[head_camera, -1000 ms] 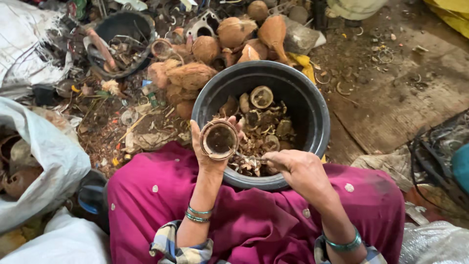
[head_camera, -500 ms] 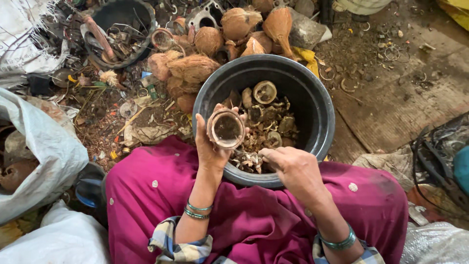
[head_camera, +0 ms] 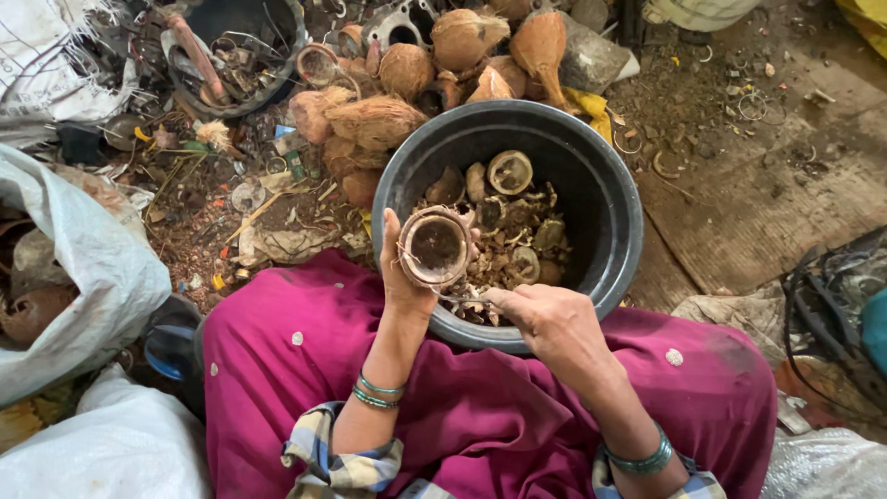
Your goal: The person sits on the ground with a large basin of coconut shell halves on their lap and uses a small knife to scrape the dried kernel out of each shell half, dropping the removed kernel and debris into the basin. They pick up shell halves one at a time, scrape the inner flesh, and set the emptied shells aside.
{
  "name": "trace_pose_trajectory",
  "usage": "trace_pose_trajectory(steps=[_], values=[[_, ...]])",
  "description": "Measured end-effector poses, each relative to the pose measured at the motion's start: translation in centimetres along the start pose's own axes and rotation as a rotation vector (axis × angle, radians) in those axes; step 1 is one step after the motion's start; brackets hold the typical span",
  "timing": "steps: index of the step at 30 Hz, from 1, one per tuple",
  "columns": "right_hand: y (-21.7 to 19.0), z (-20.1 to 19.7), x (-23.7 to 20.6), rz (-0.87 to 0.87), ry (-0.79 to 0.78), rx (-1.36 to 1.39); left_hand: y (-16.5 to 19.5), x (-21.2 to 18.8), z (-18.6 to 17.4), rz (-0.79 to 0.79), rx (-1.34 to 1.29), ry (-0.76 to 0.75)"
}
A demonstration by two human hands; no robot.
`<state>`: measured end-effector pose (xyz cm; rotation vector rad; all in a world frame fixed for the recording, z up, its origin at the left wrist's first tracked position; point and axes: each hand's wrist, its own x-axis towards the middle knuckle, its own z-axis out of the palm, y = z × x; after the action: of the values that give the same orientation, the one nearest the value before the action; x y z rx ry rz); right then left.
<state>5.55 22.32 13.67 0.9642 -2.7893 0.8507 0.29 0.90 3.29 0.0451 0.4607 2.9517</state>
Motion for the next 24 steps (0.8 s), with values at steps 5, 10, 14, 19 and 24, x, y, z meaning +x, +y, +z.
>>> trace_pose_trajectory(steps=[5, 10, 14, 19, 24], values=[[0.0, 0.4, 0.0, -0.010, -0.049, -0.056, -0.1, 0.1, 0.6, -0.060, -0.134, 0.213], [0.0, 0.4, 0.0, -0.018, -0.052, 0.035, -0.4, 0.2, -0.5, -0.049, -0.202, 0.127], [0.1, 0.3, -0.1, -0.010, -0.044, -0.010, -0.3, 0.4, -1.7, -0.100, -0.243, 0.209], [0.2, 0.4, 0.0, 0.020, -0.055, -0.043, -0.1, 0.8, -2.3, -0.125, -0.225, 0.259], [0.2, 0.6, -0.1, 0.007, -0.072, -0.007, -0.3, 0.8, -2.3, -0.112, -0.180, 0.304]])
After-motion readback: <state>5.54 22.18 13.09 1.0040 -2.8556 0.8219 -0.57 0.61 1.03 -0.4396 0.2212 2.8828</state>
